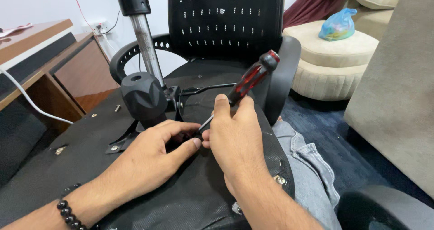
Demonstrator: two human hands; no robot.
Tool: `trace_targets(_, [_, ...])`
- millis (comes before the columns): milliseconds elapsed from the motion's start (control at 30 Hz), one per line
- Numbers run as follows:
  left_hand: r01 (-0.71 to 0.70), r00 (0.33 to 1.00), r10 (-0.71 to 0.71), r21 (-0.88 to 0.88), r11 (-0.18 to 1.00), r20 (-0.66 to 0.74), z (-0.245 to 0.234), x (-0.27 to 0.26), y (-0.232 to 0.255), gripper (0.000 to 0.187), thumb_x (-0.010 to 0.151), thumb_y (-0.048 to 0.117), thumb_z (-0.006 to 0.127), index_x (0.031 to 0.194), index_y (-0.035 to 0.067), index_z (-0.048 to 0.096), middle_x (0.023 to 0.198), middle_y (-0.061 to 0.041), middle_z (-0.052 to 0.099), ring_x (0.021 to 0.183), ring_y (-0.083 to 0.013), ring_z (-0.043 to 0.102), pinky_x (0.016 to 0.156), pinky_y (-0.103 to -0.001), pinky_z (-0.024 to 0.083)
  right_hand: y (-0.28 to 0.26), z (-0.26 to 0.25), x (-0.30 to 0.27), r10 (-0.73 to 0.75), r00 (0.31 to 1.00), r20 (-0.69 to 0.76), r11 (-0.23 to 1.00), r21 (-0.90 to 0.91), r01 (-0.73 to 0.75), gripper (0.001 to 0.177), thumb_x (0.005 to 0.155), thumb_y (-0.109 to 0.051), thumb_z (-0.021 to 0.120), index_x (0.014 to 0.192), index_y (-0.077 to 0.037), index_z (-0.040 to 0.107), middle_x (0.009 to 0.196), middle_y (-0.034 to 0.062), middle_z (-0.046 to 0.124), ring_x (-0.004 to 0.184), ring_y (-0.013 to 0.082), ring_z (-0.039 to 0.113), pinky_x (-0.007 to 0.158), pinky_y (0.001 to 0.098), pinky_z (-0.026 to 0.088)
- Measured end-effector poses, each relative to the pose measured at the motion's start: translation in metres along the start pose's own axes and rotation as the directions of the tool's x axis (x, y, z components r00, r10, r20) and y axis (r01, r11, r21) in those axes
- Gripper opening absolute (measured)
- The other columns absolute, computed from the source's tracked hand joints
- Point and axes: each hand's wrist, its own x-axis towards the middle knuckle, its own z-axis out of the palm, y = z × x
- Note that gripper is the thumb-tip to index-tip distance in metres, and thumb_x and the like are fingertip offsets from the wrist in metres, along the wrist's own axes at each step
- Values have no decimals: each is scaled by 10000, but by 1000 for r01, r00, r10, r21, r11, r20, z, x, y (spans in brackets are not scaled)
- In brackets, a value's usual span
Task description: The person uses a screwdriver to tighten screws on the underside of an office chair seat, securing the gas lift mechanism to the seat base. The hands hold the chair steady while turning the screwdriver repeatedly.
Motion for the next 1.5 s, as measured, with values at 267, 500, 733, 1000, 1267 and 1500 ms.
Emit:
trace_targets(267, [51,997,-53,19,998,65,0,3,-11,466,945,377,653,1359,170,706,1089,-17,693,951,-148,685,818,-300,589,1,-1,0,44,999,11,999,1,-44,332,989,-359,533,1113,-51,530,749,47,609,588,114,618,541,295,567])
trace_targets(500, [-78,997,78,29,996,4,2,1,-13,452,942,364,663,1330,136,711,1088,-26,696,973,-154,666,832,-302,570,2,2,2,13,1000,2,1000,16,-13,318,982,-346,542,1095,-49,533,749,63,616,571,128,618,527,300,561])
trace_targets(733, [-45,999,44,64,997,17,0,-2,-9,451,941,380,657,1328,153,707,1078,-26,692,973,-157,673,833,-311,573,2,-1,3,15,1000,1,999,31,-15,317,977,-349,552,1075,-47,546,767,57,613,579,133,637,528,302,571])
trace_targets(1000, [-74,997,74,83,994,-1,0,-3,-11,452,925,370,671,1312,141,711,1075,-36,701,969,-167,676,824,-318,574,-1,1,0,33,999,5,999,5,-33,314,984,-352,547,1077,-52,551,772,73,639,595,135,644,539,297,572])
trace_targets(1267, [72,993,-76,53,996,85,-8,-6,-3,468,949,404,665,1355,174,705,1082,-11,711,940,-146,687,799,-296,584,-9,0,-9,92,996,3,995,-28,-92,322,997,-354,528,1085,-45,549,780,76,630,605,128,636,554,296,576])
trace_targets(1500, [21,998,-11,-162,987,63,-7,-1,-16,428,967,350,662,1320,124,747,1021,-26,797,898,-118,731,795,-251,587,-8,-1,-7,67,998,1,997,-33,-66,325,991,-356,532,1069,-42,551,766,75,636,594,134,641,542,295,570])
